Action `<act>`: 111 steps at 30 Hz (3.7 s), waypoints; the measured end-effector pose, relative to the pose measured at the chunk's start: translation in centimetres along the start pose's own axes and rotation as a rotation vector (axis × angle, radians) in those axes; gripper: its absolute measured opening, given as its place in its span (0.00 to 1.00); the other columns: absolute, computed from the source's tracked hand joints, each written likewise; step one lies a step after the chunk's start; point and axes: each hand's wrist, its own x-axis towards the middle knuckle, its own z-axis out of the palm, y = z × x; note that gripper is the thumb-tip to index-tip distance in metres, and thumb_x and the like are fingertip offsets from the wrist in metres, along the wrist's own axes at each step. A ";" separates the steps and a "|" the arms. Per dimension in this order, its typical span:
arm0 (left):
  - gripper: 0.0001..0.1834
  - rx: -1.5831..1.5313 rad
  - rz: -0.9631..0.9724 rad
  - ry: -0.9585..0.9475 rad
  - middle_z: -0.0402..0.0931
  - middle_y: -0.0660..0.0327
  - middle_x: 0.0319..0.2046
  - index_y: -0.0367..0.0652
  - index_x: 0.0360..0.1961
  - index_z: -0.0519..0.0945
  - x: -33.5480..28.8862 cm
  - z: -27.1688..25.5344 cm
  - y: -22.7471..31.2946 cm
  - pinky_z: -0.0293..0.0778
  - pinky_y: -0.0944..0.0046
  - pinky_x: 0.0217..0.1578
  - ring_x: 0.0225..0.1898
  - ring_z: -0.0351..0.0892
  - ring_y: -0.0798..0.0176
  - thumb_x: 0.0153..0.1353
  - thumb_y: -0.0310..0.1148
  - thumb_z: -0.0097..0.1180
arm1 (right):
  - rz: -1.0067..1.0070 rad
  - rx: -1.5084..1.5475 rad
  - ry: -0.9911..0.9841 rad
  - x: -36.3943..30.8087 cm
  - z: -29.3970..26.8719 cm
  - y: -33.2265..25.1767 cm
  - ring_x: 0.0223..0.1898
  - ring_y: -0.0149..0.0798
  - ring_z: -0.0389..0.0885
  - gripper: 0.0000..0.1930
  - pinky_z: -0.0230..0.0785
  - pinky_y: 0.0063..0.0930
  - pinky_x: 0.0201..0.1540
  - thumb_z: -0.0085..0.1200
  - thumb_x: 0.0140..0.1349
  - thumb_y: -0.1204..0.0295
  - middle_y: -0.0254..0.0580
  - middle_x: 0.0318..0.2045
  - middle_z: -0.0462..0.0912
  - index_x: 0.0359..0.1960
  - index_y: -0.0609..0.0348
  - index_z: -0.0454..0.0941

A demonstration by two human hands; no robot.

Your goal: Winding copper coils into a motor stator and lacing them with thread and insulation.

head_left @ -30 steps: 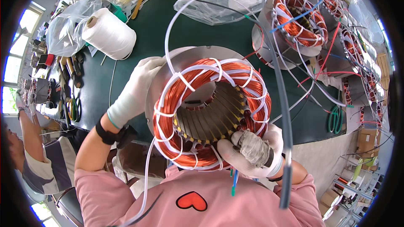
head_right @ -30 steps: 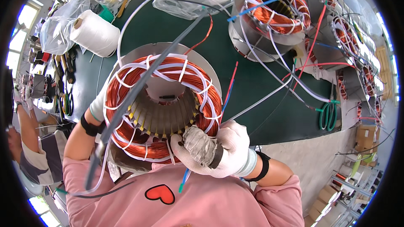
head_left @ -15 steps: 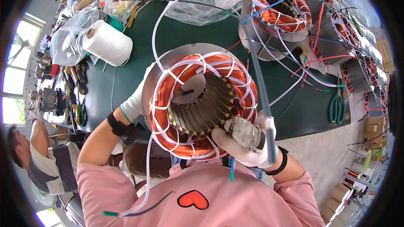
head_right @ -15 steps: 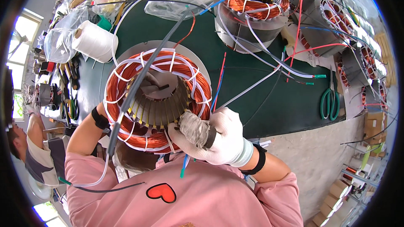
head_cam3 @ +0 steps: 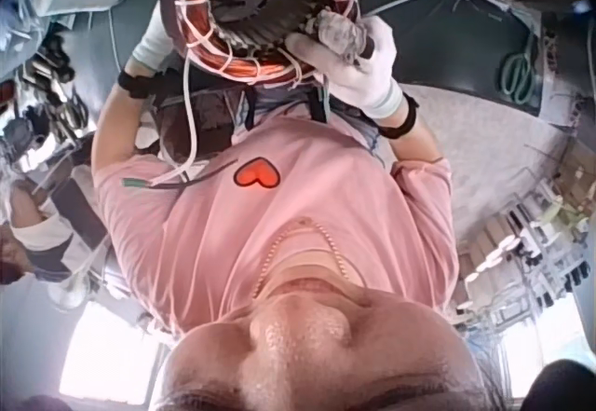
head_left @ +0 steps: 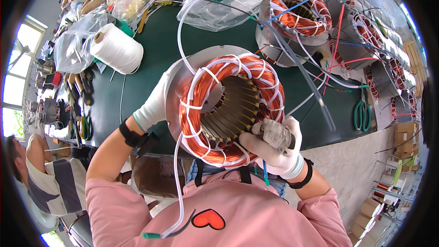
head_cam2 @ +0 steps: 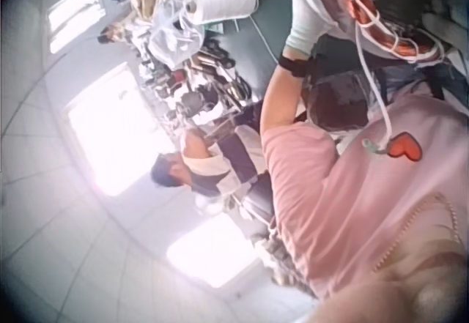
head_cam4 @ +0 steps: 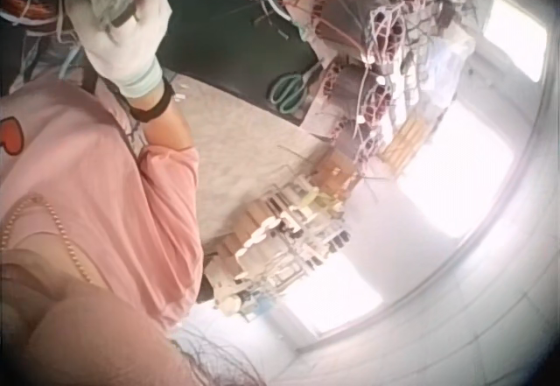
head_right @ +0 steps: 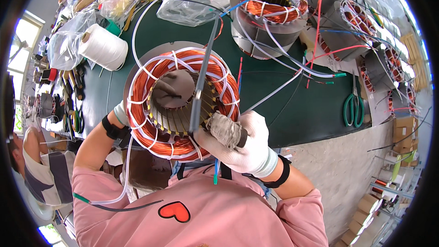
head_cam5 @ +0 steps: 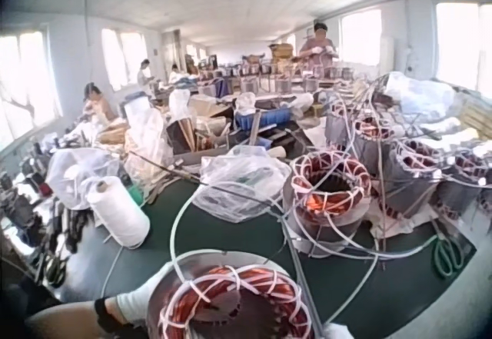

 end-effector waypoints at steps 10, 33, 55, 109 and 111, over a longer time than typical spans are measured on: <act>0.09 0.390 -0.345 0.545 0.85 0.58 0.40 0.33 0.47 0.80 -7.5 -4.8 5.6 0.74 0.72 0.39 0.37 0.81 0.71 0.65 0.22 0.56 | -0.107 -0.022 -0.001 7.7 0.5 0.4 0.35 0.37 0.74 0.17 0.71 0.31 0.34 0.63 0.48 0.62 0.31 0.46 0.79 0.41 0.46 0.80; 0.12 0.218 0.117 0.684 0.79 0.57 0.41 0.35 0.43 0.81 -2.1 4.7 18.5 0.72 0.67 0.44 0.38 0.76 0.65 0.57 0.15 0.56 | 0.340 0.600 0.235 9.6 1.0 -0.8 0.33 0.36 0.82 0.15 0.74 0.25 0.38 0.65 0.54 0.80 0.39 0.33 0.83 0.45 0.58 0.86; 0.08 0.767 0.248 0.355 0.81 0.58 0.33 0.41 0.36 0.84 0.3 1.8 19.9 0.74 0.58 0.43 0.36 0.80 0.52 0.53 0.27 0.64 | 0.177 0.172 0.037 11.4 -0.5 -1.0 0.30 0.40 0.82 0.14 0.75 0.28 0.35 0.68 0.51 0.72 0.39 0.31 0.82 0.42 0.51 0.87; 0.10 -0.154 -0.014 0.609 0.74 0.62 0.44 0.35 0.41 0.81 -7.1 4.3 17.0 0.70 0.74 0.40 0.38 0.74 0.75 0.60 0.14 0.56 | 0.379 0.812 -0.513 10.4 0.4 -4.2 0.34 0.46 0.84 0.12 0.73 0.34 0.39 0.63 0.62 0.64 0.43 0.29 0.84 0.41 0.57 0.81; 0.10 -0.175 -0.106 0.611 0.75 0.63 0.43 0.35 0.41 0.81 -7.1 4.6 16.5 0.69 0.74 0.40 0.37 0.73 0.76 0.60 0.14 0.57 | 0.279 0.485 -0.296 9.7 1.1 -4.7 0.30 0.46 0.83 0.10 0.73 0.35 0.32 0.61 0.63 0.61 0.41 0.26 0.83 0.35 0.53 0.81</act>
